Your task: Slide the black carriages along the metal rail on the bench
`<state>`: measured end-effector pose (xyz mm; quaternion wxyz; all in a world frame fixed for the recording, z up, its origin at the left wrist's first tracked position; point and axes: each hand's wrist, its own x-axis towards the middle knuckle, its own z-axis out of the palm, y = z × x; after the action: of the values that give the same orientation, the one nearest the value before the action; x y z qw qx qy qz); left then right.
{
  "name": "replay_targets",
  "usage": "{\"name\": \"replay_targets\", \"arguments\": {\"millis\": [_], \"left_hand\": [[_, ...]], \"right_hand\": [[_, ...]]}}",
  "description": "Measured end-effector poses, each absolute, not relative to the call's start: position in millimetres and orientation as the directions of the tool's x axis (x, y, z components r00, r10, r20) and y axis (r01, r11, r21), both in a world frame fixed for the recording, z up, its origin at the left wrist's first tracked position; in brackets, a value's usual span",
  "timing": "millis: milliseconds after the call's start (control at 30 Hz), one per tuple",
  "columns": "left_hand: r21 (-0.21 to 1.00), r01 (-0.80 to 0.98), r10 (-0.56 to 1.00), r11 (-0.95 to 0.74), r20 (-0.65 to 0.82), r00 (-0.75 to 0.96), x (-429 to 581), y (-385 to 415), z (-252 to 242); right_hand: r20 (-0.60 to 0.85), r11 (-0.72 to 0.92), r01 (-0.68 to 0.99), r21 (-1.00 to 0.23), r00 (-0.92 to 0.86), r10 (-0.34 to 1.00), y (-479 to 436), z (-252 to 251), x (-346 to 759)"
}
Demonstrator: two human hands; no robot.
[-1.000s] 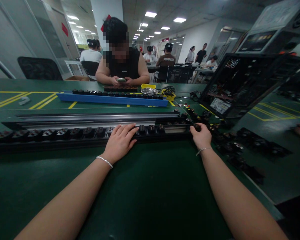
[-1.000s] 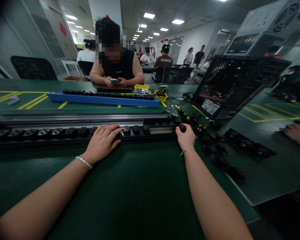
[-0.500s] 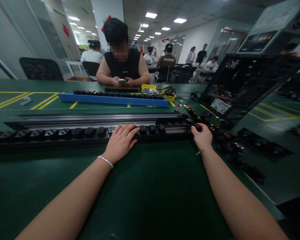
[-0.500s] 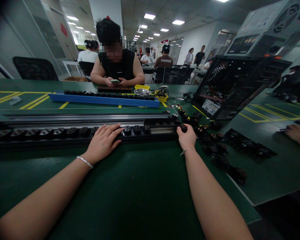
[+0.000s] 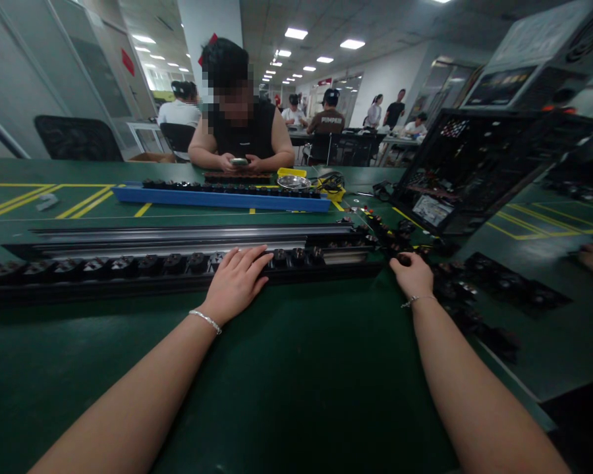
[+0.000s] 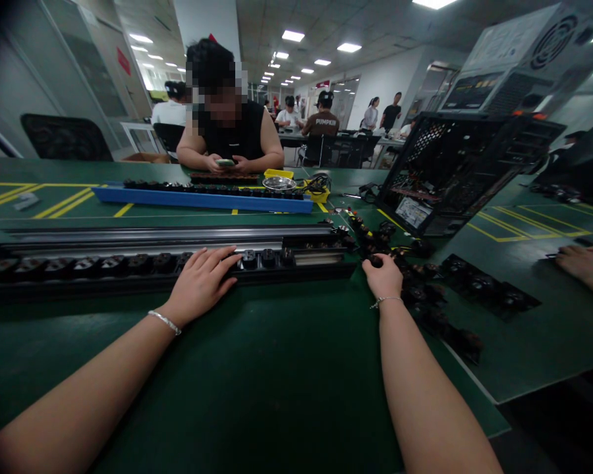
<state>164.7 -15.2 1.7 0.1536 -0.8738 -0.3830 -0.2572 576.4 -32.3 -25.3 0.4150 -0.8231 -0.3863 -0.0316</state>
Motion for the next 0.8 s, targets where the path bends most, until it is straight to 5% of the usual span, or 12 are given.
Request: {"name": "replay_targets", "arguments": {"millis": [567,800], "left_hand": [[-0.091,0.757,0.602,-0.647,0.548,0.581,164.2,-15.0,1.7],[-0.072,0.753,0.6,-0.654,0.557,0.574,164.8,-15.0,1.4]], "right_hand": [[0.263,-0.59,0.728,-0.349,0.68,0.684,-47.7,-6.0,569.3],[0.504,-0.56,0.794,-0.238,0.594,0.628,-50.7,-7.5,560.5]]}}
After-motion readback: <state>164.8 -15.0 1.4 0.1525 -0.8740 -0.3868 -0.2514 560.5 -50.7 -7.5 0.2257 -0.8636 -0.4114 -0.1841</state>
